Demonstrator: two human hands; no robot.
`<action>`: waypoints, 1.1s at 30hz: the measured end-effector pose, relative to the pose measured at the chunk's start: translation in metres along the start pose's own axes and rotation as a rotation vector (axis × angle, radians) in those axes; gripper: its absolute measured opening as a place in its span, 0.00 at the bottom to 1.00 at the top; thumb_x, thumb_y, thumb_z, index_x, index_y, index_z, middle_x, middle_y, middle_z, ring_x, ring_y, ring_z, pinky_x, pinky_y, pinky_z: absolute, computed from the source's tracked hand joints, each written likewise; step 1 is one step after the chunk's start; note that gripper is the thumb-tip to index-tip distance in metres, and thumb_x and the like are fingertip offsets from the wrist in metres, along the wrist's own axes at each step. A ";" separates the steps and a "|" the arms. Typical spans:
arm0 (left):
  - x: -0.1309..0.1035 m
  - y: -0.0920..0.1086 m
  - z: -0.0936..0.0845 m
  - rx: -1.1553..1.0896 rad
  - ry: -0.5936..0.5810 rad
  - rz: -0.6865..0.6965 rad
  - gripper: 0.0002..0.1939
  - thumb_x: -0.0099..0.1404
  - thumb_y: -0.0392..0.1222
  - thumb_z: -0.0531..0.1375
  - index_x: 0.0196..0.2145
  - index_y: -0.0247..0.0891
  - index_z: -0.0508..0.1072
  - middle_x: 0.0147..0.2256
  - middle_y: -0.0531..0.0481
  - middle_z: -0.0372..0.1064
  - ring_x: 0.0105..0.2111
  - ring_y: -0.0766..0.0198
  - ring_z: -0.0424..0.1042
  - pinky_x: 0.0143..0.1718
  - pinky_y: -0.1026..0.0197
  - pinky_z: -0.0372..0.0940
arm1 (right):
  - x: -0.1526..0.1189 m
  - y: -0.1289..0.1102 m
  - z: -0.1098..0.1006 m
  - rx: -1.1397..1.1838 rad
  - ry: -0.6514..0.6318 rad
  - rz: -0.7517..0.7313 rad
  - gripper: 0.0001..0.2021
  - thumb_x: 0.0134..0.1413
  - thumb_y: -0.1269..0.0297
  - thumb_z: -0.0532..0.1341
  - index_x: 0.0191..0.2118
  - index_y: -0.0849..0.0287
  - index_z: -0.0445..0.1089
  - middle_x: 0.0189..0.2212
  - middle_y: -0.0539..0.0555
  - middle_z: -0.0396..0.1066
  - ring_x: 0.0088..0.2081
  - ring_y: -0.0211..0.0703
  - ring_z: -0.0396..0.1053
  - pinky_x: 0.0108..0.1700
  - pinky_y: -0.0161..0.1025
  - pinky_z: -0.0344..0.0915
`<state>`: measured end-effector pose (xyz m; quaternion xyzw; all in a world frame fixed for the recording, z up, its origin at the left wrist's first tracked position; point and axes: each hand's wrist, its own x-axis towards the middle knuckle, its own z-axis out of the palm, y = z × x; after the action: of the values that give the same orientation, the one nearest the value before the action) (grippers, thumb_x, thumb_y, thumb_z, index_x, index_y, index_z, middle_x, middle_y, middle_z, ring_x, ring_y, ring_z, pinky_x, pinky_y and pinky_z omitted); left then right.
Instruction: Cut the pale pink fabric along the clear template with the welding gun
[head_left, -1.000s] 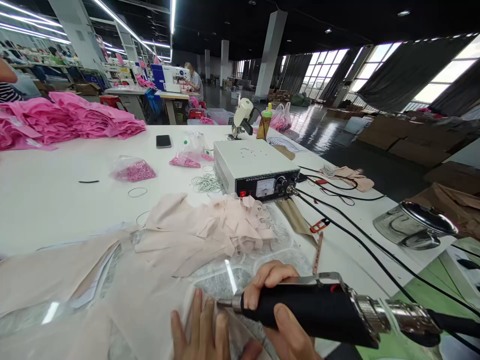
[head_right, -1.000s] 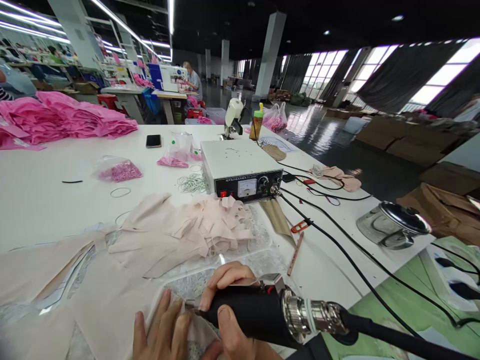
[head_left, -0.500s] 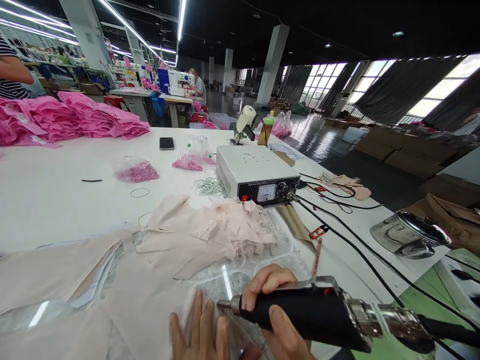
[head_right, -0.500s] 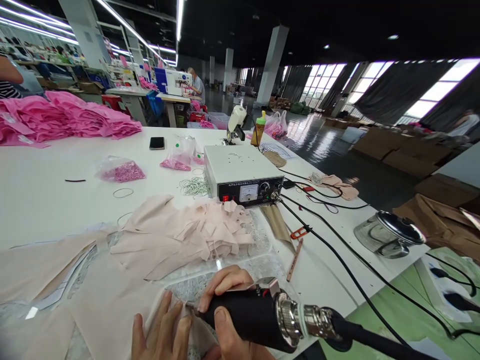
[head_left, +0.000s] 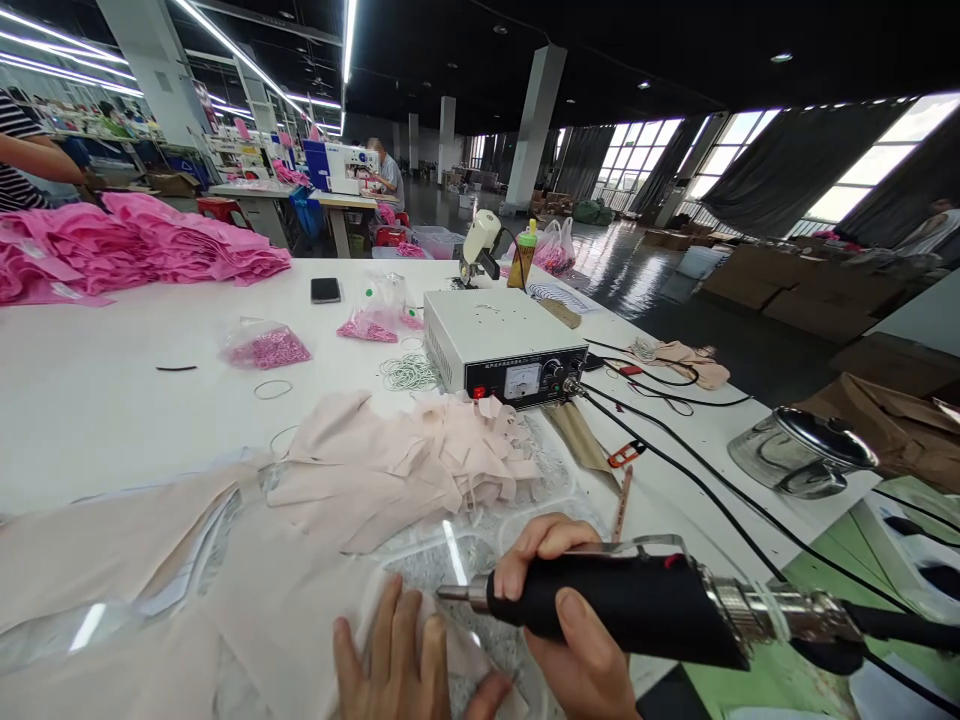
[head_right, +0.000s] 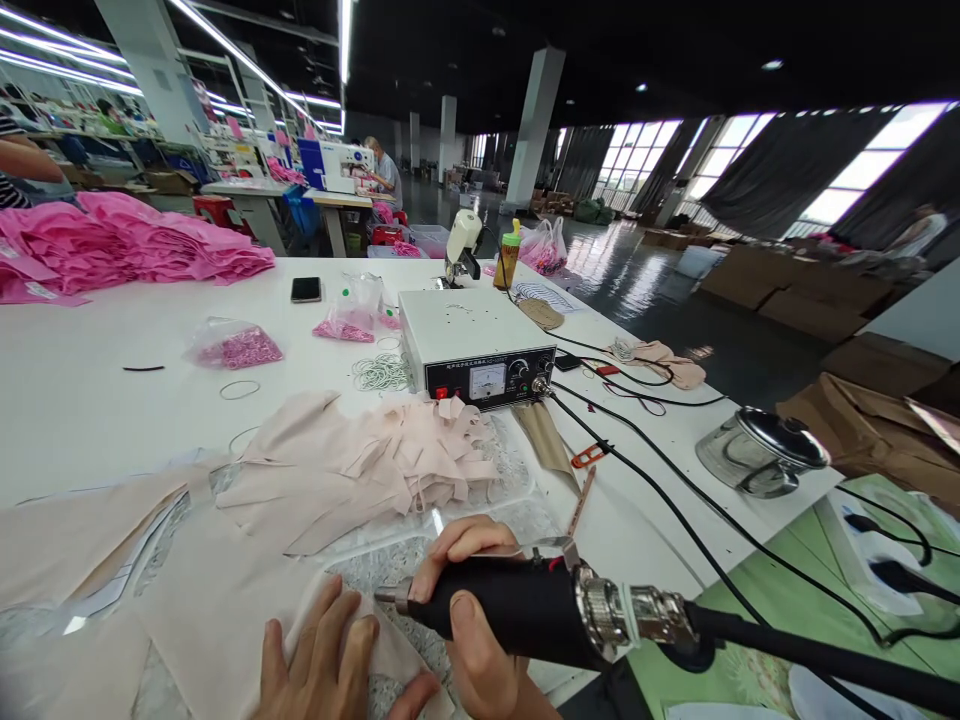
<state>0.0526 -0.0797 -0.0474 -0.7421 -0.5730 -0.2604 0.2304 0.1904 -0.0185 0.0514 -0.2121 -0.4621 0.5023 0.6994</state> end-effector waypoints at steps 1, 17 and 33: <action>0.002 0.000 -0.002 -0.005 0.005 0.002 0.18 0.69 0.56 0.56 0.39 0.36 0.70 0.43 0.29 0.74 0.48 0.35 0.74 0.59 0.24 0.45 | -0.001 -0.004 -0.002 -0.002 0.012 -0.004 0.08 0.59 0.56 0.62 0.39 0.53 0.71 0.34 0.50 0.66 0.26 0.36 0.71 0.31 0.38 0.69; -0.003 -0.081 -0.047 -0.217 -0.153 0.157 0.20 0.70 0.27 0.50 0.54 0.41 0.71 0.51 0.46 0.75 0.55 0.59 0.72 0.69 0.50 0.45 | -0.032 -0.039 -0.036 -0.085 0.034 0.035 0.09 0.59 0.55 0.62 0.39 0.53 0.72 0.33 0.50 0.64 0.25 0.38 0.71 0.28 0.40 0.68; 0.042 -0.098 -0.035 -0.376 -0.368 0.531 0.23 0.71 0.28 0.50 0.58 0.45 0.70 0.60 0.52 0.69 0.62 0.60 0.64 0.70 0.49 0.42 | -0.023 -0.046 -0.046 -0.191 0.050 -0.032 0.08 0.59 0.57 0.62 0.39 0.55 0.71 0.34 0.51 0.66 0.25 0.38 0.71 0.28 0.41 0.69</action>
<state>-0.0378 -0.0481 0.0107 -0.9286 -0.3346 -0.1545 0.0424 0.2516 -0.0499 0.0549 -0.2830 -0.4934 0.4393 0.6953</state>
